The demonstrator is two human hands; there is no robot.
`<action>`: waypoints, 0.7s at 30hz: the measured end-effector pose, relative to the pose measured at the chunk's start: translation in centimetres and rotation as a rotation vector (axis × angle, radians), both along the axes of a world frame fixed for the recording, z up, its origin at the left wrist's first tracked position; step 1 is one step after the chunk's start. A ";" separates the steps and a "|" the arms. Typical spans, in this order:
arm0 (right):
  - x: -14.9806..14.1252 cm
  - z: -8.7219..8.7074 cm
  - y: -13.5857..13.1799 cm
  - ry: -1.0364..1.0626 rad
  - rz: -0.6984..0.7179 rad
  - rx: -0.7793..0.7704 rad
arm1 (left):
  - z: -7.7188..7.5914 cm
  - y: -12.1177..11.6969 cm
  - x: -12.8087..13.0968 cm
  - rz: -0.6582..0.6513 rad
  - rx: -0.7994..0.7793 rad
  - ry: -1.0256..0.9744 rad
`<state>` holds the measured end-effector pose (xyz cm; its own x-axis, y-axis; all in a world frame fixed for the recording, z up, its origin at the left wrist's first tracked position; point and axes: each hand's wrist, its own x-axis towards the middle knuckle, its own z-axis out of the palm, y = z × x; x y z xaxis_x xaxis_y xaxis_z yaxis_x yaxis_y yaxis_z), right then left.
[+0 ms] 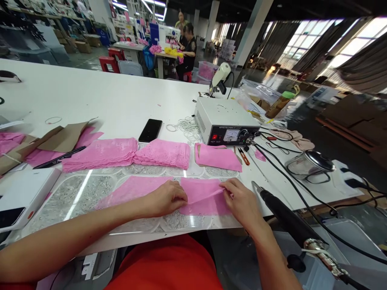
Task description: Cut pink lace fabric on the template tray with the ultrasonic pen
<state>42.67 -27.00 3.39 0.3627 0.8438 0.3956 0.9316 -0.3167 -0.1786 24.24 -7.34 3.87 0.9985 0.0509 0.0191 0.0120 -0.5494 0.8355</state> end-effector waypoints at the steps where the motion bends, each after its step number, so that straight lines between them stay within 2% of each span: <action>1: -0.4 0.4 0.7 -0.025 0.027 0.058 | 0.1 0.0 0.0 0.014 -0.052 0.018; 5: -3.2 2.1 4.9 -0.072 0.261 0.224 | 0.3 1.1 -0.4 0.145 -0.333 0.101; 9: -7.7 3.1 9.9 0.011 0.540 0.188 | 0.7 3.3 -2.8 0.342 -0.630 0.179; 13: -11.9 3.4 14.1 0.127 0.831 0.156 | 1.0 5.1 -6.4 0.456 -0.808 0.245; 15: -12.8 3.5 15.3 0.222 0.926 0.165 | 1.0 5.6 -7.9 0.526 -0.871 0.254; 17: -12.4 3.5 15.6 0.327 0.895 0.177 | 0.8 5.9 -9.0 0.591 -0.879 0.263; 19: -10.7 3.3 14.8 0.423 0.740 0.146 | 0.5 6.0 -9.7 0.621 -0.821 0.276; 21: -8.4 2.7 13.5 0.476 0.549 0.028 | 0.2 6.0 -10.0 0.639 -0.745 0.286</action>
